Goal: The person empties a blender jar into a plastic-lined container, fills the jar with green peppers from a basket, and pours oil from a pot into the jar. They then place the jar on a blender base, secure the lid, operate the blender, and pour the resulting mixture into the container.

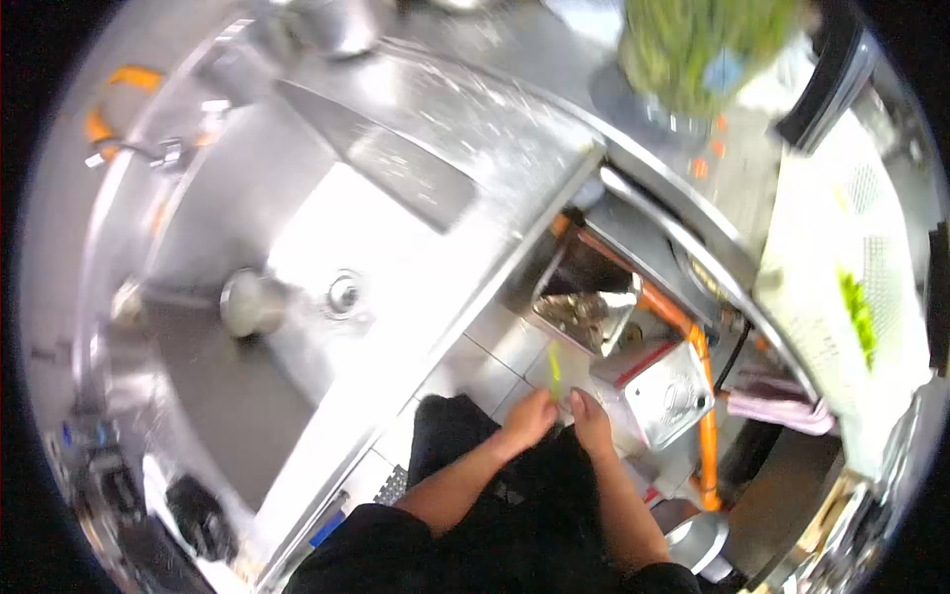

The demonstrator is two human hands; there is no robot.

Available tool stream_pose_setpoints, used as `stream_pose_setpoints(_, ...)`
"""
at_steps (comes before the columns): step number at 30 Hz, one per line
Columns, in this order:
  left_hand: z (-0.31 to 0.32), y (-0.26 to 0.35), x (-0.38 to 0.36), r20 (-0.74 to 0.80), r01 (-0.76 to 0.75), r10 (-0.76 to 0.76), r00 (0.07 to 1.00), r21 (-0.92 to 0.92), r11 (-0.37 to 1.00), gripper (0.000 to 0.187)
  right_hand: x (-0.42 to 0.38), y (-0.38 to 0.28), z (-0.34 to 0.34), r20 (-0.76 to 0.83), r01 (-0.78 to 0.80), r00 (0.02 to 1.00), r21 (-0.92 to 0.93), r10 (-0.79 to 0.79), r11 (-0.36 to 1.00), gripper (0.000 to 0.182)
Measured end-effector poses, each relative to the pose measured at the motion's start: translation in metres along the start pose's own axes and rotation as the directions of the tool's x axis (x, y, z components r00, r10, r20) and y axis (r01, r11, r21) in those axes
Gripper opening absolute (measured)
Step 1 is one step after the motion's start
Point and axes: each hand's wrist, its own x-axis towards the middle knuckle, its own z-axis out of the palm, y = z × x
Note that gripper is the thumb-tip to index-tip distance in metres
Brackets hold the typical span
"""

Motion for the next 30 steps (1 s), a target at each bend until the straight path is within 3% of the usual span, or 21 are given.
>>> stream_pose_setpoints(2,-0.062,0.091,-0.063,-0.005,-0.187,0.187,0.982,-0.097,0.978,0.022,-0.03,-0.084,-0.037,0.053,0.011,0.998,0.096,-0.017,0.995,0.038)
stream_pose_setpoints(4,-0.119,0.166,-0.115,-0.052,-0.286,0.282,0.958,-0.106,0.952,0.022,-0.064,-0.175,-0.087,0.321,-0.007,0.945,0.222,-0.066,0.975,0.036)
stream_pose_setpoints(5,-0.145,0.193,-0.135,-0.055,-0.313,0.309,0.949,-0.073,0.947,0.022,-0.079,-0.215,-0.101,0.315,0.053,0.926,0.434,-0.207,0.899,0.03)
stream_pose_setpoints(7,-0.191,0.237,-0.168,-0.142,-0.309,0.3,0.943,-0.045,0.95,0.022,-0.094,-0.286,-0.131,0.429,0.085,0.866,0.381,-0.257,0.921,0.026)
stream_pose_setpoints(9,-0.243,0.263,-0.185,-0.009,-0.228,0.227,0.974,-0.015,0.974,0.023,-0.1,-0.359,-0.14,0.45,0.2,0.82,0.351,-0.352,0.915,0.024)
stream_pose_setpoints(11,-0.318,0.284,-0.2,-0.148,-0.247,0.243,0.959,-0.012,0.969,0.025,-0.094,-0.409,-0.136,0.415,0.243,0.836,0.308,-0.359,0.92,0.022)
stream_pose_setpoints(12,-0.356,0.279,-0.197,-0.319,-0.181,0.206,0.925,0.108,0.978,0.029,-0.092,-0.44,-0.128,0.424,0.236,0.834,0.307,-0.354,0.922,0.022)
stream_pose_setpoints(13,-0.395,0.259,-0.189,-0.552,-0.238,0.269,0.789,0.129,0.963,0.035,-0.089,-0.469,-0.116,0.432,0.227,0.832,0.307,-0.348,0.924,0.021)
stream_pose_setpoints(14,-0.443,0.244,-0.177,-0.635,-0.193,0.18,0.751,0.05,0.98,0.04,-0.08,-0.485,-0.098,0.455,0.188,0.822,0.35,-0.342,0.918,0.022)
stream_pose_setpoints(16,-0.535,0.212,-0.147,-0.848,-0.022,0.083,0.524,0.085,0.996,0.046,-0.069,-0.52,-0.061,0.495,0.207,0.784,0.36,-0.374,0.91,0.024)
stream_pose_setpoints(19,-0.659,0.132,-0.082,-0.933,0.186,0.183,0.311,0.248,0.951,0.059,-0.052,-0.559,0.001,0.561,0.199,0.736,0.355,-0.379,0.914,0.025)
stream_pose_setpoints(20,-0.692,0.115,-0.072,-0.936,0.19,0.167,0.308,0.233,0.954,0.059,-0.044,-0.565,0.021,0.59,0.203,0.715,0.341,-0.377,0.918,0.025)
stream_pose_setpoints(22,-0.745,0.093,-0.052,-0.912,0.33,0.138,0.386,0.277,0.902,0.062,-0.028,-0.573,0.055,0.626,0.2,0.692,0.313,-0.36,0.929,0.024)
stream_pose_setpoints(23,-0.761,0.085,-0.044,-0.908,0.316,0.139,0.395,0.276,0.908,0.062,-0.021,-0.577,0.067,0.647,0.19,0.678,0.304,-0.349,0.934,0.024)
stream_pose_setpoints(25,-0.79,0.087,-0.044,-0.809,0.421,-0.058,0.584,0.241,0.875,0.06,-0.011,-0.591,0.083,0.641,0.175,0.698,0.277,-0.318,0.945,0.023)
stream_pose_setpoints(26,-0.795,0.091,-0.049,-0.747,0.402,-0.047,0.663,0.303,0.864,0.058,-0.004,-0.597,0.09,0.655,0.156,0.698,0.256,-0.29,0.954,0.022)
stream_pose_setpoints(30,-0.793,0.042,-0.026,-0.701,0.386,-0.028,0.712,0.359,0.85,0.053,0.045,-0.612,0.135,0.682,0.145,0.681,0.233,-0.268,0.962,0.022)
